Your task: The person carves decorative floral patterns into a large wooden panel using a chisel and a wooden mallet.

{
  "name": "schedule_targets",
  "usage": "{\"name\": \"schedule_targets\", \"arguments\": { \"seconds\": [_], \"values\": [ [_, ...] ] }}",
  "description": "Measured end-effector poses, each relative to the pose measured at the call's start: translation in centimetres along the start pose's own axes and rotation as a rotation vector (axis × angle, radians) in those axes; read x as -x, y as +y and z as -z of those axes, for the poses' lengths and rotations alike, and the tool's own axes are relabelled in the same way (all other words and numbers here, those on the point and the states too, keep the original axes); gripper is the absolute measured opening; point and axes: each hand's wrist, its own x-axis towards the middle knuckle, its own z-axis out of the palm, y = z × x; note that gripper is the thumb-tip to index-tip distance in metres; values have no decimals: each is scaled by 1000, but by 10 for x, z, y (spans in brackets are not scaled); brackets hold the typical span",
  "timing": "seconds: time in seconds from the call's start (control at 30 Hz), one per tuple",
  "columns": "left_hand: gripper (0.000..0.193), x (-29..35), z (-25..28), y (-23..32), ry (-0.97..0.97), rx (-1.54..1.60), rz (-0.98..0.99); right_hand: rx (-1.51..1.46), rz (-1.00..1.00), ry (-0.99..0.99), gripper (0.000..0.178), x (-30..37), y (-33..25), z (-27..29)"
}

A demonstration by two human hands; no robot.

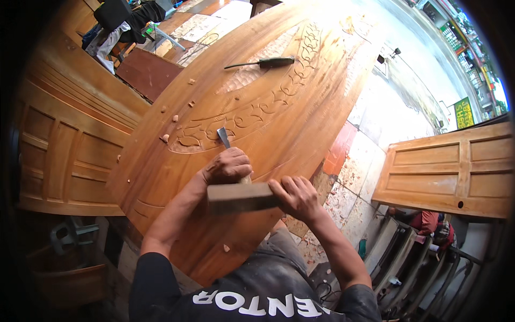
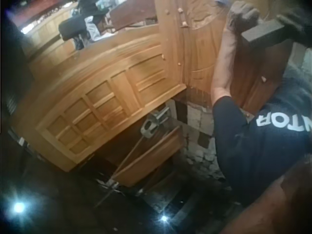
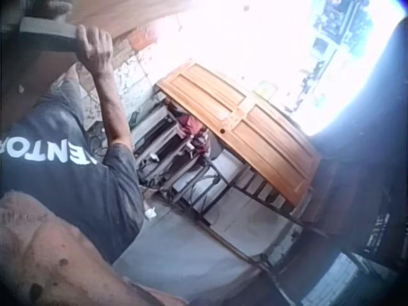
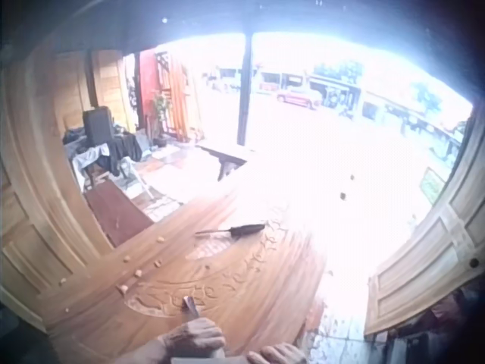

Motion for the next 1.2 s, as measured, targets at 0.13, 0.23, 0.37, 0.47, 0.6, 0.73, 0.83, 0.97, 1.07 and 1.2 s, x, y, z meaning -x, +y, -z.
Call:
{"name": "schedule_targets", "arguments": {
  "seconds": [0.13, 0.23, 0.37, 0.47, 0.6, 0.73, 0.83, 0.97, 1.07, 1.2],
  "values": [
    [17, -5, 15, 17, -33, 21, 26, -153, 103, 158, 48, 6, -15, 18],
    [16, -13, 9, 47, 82, 29, 61, -197, 43, 171, 49, 13, -25, 28],
    [16, -12, -21, 36, 80, 84, 69, -263, -30, 228, 58, 25, -30, 18],
    [18, -25, -16, 36, 174, 140, 61, -280, -52, 222, 60, 25, -26, 24],
    [20, -22, -8, 34, 210, 143, 75, -361, -48, 331, 59, 23, -34, 35],
    [19, -26, -12, 35, 158, 107, 26, -226, 41, 214, 51, 23, -4, 9],
    [20, -19, -14, 32, 93, 48, 6, -42, 24, 23, 46, 13, 2, 12],
    [21, -13, -13, 36, 87, 45, 16, -235, 147, 353, 57, 18, -19, 20],
    [20, -26, -18, 32, 100, 62, -23, -94, 83, 176, 55, 12, 5, 4],
    [18, -15, -11, 33, 99, 38, 52, -106, 75, 156, 48, 0, -9, 16]
  ]
}}
